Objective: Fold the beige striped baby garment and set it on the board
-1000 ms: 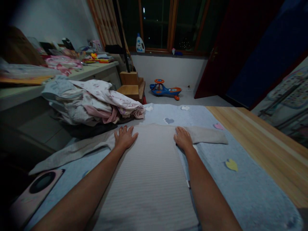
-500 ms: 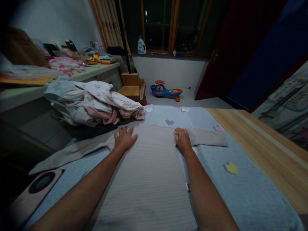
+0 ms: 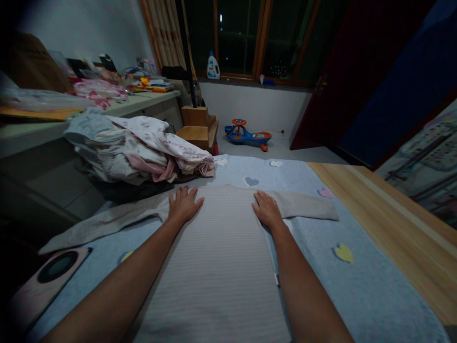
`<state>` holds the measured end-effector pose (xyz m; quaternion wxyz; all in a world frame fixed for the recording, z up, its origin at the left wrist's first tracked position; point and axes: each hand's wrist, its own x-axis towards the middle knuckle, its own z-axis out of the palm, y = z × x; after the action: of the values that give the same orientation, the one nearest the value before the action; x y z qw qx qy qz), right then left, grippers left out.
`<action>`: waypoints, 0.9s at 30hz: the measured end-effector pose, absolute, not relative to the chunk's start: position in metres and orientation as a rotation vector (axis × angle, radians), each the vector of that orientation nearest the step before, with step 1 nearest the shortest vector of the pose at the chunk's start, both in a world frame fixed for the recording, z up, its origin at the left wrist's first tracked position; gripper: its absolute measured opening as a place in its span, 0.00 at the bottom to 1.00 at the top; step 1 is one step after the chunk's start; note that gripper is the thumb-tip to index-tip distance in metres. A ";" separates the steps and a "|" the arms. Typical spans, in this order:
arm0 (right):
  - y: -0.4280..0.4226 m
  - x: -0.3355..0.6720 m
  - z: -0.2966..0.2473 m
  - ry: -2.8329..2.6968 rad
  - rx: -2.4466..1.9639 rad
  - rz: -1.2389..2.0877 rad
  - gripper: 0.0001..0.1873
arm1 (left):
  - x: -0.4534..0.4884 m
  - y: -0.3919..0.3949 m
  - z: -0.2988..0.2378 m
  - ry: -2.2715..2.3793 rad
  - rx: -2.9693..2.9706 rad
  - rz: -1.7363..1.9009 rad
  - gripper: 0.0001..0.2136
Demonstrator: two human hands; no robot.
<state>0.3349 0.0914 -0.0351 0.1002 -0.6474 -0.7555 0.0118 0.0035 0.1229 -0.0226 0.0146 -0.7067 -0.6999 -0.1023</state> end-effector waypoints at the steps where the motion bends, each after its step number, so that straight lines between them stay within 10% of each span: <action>1: 0.091 0.335 -0.035 -2.241 -1.914 0.039 0.28 | 0.003 0.123 -0.023 -2.176 -2.201 -0.325 0.28; 27: 0.087 0.287 -0.036 -2.281 -1.617 0.142 0.34 | -0.005 0.121 -0.018 -2.073 -2.286 -0.575 0.19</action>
<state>0.2867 0.0868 -0.0365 0.1704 -0.5691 -0.8028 0.0500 -0.0055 0.1215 -0.0182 0.0012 -0.7284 -0.6603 -0.1831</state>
